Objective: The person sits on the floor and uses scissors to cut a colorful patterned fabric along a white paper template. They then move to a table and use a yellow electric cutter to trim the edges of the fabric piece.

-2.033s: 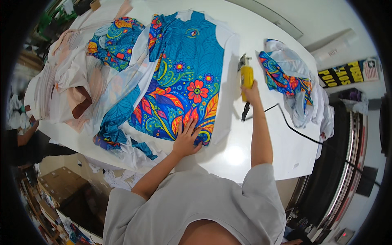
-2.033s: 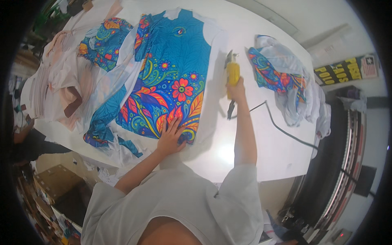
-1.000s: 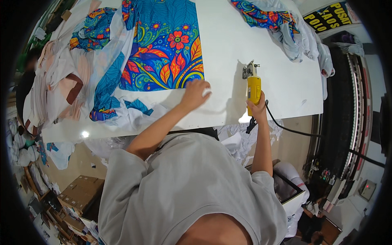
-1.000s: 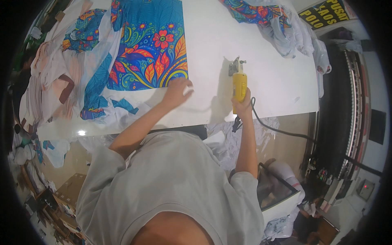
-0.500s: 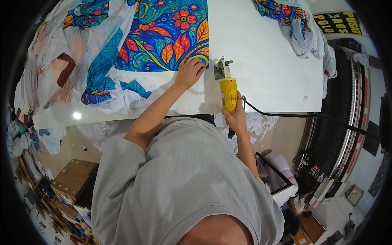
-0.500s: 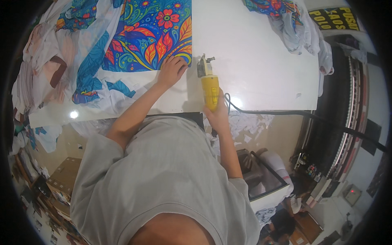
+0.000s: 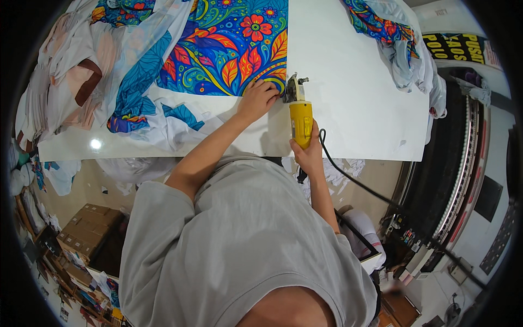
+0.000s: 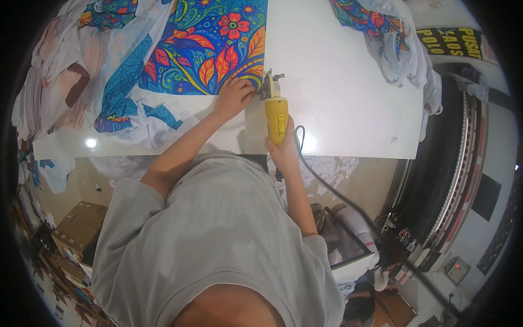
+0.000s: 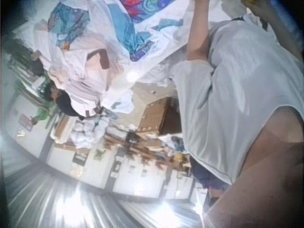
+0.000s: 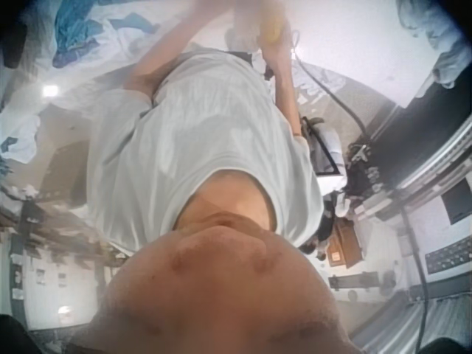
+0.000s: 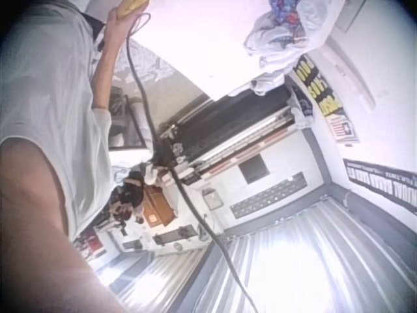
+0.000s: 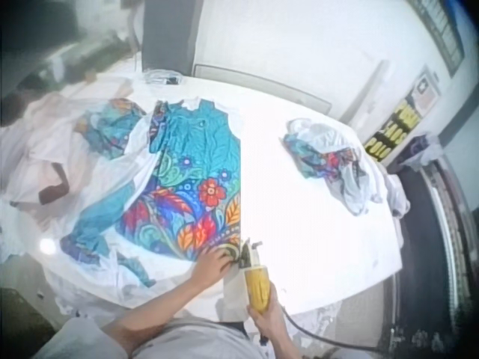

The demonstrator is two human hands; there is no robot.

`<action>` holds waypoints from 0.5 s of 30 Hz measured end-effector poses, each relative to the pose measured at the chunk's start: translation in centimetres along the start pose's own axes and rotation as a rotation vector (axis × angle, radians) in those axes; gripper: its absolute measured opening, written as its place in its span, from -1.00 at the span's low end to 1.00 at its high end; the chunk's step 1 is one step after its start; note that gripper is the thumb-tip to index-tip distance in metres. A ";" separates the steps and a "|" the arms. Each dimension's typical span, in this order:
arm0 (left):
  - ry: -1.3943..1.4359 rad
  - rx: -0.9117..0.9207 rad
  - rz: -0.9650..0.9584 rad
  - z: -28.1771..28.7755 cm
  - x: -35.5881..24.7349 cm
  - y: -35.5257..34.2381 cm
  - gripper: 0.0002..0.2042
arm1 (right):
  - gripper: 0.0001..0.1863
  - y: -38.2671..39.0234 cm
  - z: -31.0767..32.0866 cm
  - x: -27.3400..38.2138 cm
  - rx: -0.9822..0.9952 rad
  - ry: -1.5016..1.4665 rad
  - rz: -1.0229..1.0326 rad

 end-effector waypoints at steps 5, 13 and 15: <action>0.002 0.029 0.019 0.0 0.0 0.0 -0.90 | -0.12 -0.5 0.1 1.4 0.030 -0.007 -0.004; -0.041 0.022 0.000 -0.2 0.0 0.0 -0.83 | -0.17 0.2 0.1 0.9 0.002 0.063 -0.010; -0.042 0.028 -0.001 0.0 -0.4 0.1 -0.81 | -0.17 1.3 0.0 0.2 0.000 0.044 -0.014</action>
Point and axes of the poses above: each hand's wrist, its own y-axis away from the middle knuckle, its own z-axis out of the back of the hand, x = y × z, the point moved 4 cm from there along -y, towards the middle knuckle, and after that the axes turned 6 degrees about x, right-handed, at the moved point
